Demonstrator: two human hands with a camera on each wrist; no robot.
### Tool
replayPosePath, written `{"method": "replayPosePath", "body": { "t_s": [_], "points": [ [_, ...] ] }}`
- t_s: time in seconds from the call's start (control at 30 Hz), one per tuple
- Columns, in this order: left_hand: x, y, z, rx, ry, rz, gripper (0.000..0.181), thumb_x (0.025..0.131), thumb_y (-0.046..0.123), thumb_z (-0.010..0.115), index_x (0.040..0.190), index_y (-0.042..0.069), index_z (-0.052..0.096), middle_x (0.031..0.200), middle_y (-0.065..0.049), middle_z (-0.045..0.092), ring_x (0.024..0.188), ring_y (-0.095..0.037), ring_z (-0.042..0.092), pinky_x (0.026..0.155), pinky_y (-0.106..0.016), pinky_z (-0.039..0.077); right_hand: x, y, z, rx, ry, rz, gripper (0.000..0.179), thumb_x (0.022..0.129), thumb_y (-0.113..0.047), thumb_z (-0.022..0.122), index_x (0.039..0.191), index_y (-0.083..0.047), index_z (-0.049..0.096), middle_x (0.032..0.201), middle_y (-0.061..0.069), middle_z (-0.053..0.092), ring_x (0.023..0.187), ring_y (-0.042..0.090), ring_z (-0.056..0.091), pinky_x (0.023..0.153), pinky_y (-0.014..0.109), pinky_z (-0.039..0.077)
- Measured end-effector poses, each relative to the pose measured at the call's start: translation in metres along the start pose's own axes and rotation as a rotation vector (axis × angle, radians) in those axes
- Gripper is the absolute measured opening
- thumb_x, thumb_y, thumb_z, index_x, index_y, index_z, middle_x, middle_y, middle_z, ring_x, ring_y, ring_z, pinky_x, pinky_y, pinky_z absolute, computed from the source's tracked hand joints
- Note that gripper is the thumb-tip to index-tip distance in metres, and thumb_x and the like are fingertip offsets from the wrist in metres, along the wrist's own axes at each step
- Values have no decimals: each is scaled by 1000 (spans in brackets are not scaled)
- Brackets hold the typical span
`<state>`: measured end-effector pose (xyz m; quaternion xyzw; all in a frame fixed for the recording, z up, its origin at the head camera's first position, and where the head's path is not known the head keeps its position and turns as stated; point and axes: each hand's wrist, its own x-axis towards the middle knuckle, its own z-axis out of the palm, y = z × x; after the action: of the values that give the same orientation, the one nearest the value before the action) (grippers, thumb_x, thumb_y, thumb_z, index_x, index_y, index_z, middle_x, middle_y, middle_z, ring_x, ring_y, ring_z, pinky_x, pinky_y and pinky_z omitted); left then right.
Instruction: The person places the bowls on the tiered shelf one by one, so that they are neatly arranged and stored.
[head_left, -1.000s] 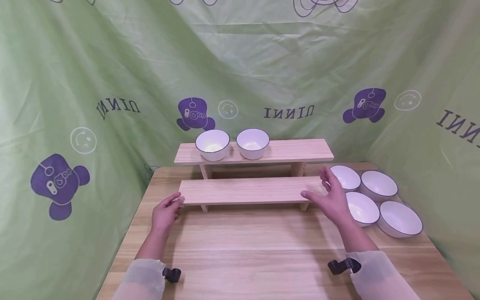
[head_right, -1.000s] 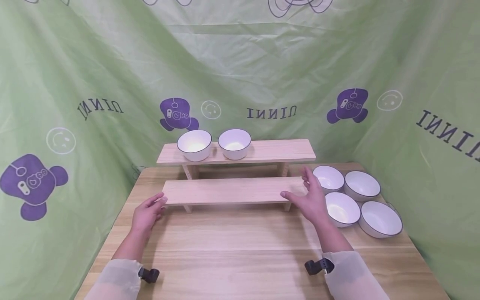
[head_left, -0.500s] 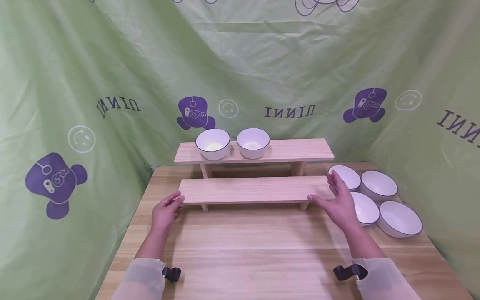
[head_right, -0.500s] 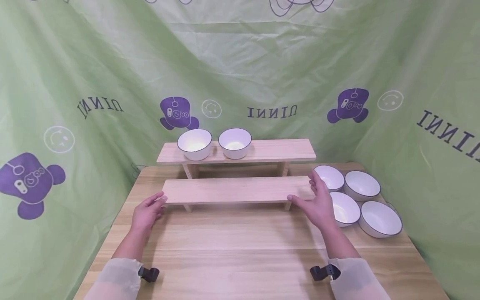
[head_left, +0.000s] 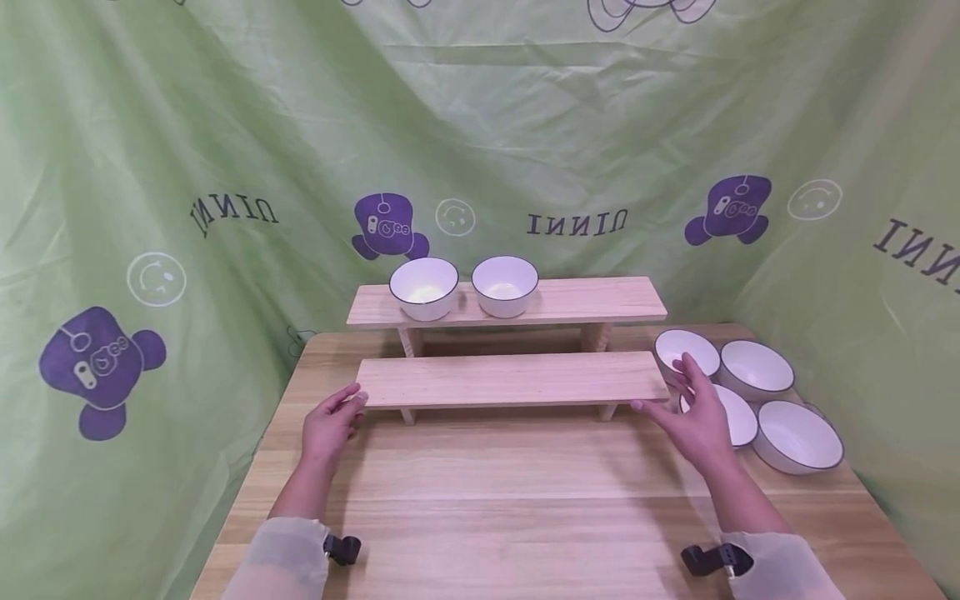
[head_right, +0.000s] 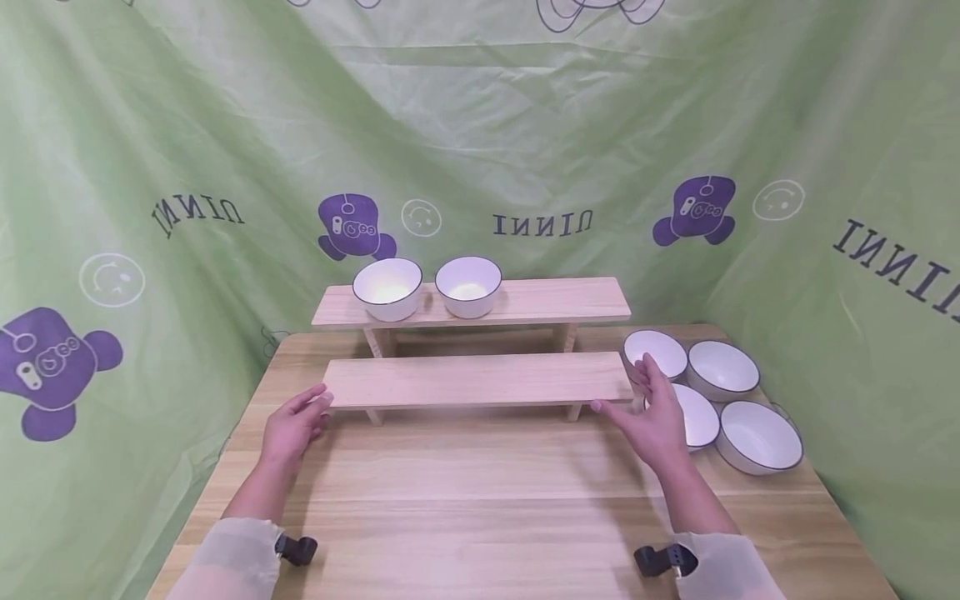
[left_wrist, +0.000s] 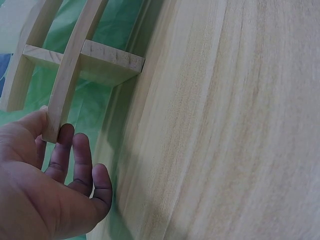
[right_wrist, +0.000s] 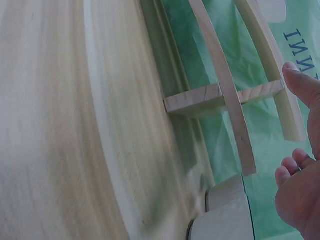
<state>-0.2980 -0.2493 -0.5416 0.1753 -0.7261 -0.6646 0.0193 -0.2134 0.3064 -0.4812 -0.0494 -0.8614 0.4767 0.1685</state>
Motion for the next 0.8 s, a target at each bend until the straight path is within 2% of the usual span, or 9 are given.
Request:
{"method": "replayPosePath", "body": {
  "t_s": [0.13, 0.3, 0.37, 0.5, 0.67, 0.8],
  "points": [
    [0, 0, 0, 4, 6, -2, 56, 89, 40, 84, 136, 14, 69, 94, 10, 74, 91, -18, 72, 67, -28, 56, -3, 5, -3, -8, 8, -4, 116, 81, -22, 93, 166, -5, 16, 159, 25, 39, 144, 44, 39, 119, 45, 33],
    [-1, 2, 0, -8, 0, -5, 56, 89, 41, 83, 137, 14, 69, 93, 12, 74, 90, -17, 72, 66, -26, 55, -7, 9, -6, -14, 21, -1, 114, 81, -22, 92, 165, -3, 17, 158, 26, 40, 142, 43, 41, 117, 23, 34],
    [-1, 3, 0, -10, -8, -1, 57, 90, 40, 83, 138, 13, 68, 92, 12, 74, 89, -16, 72, 65, -26, 55, -9, 10, -7, -12, 24, 8, 113, 81, -22, 92, 165, -3, 18, 158, 25, 40, 142, 44, 40, 117, 21, 34],
    [-1, 3, 0, -12, -12, 2, 56, 90, 40, 83, 138, 13, 68, 91, 12, 74, 87, -14, 71, 65, -25, 54, -13, 13, -9, -18, 38, 13, 113, 81, -21, 93, 165, -4, 19, 158, 25, 40, 141, 44, 41, 118, 25, 34],
    [0, 1, 1, -8, -1, 5, 55, 90, 40, 83, 137, 14, 69, 92, 11, 74, 91, -18, 72, 66, -27, 55, -16, 20, -12, -24, 64, 3, 113, 80, -19, 93, 165, -4, 20, 156, 25, 42, 138, 43, 42, 108, 6, 32],
    [1, -1, 1, -21, -2, -4, 53, 90, 39, 83, 135, 15, 70, 93, 10, 74, 92, -20, 71, 66, -27, 56, -18, 26, -16, -46, 83, 2, 112, 80, -21, 93, 164, -1, 21, 155, 26, 43, 138, 44, 43, 103, 1, 30]
  ]
}}
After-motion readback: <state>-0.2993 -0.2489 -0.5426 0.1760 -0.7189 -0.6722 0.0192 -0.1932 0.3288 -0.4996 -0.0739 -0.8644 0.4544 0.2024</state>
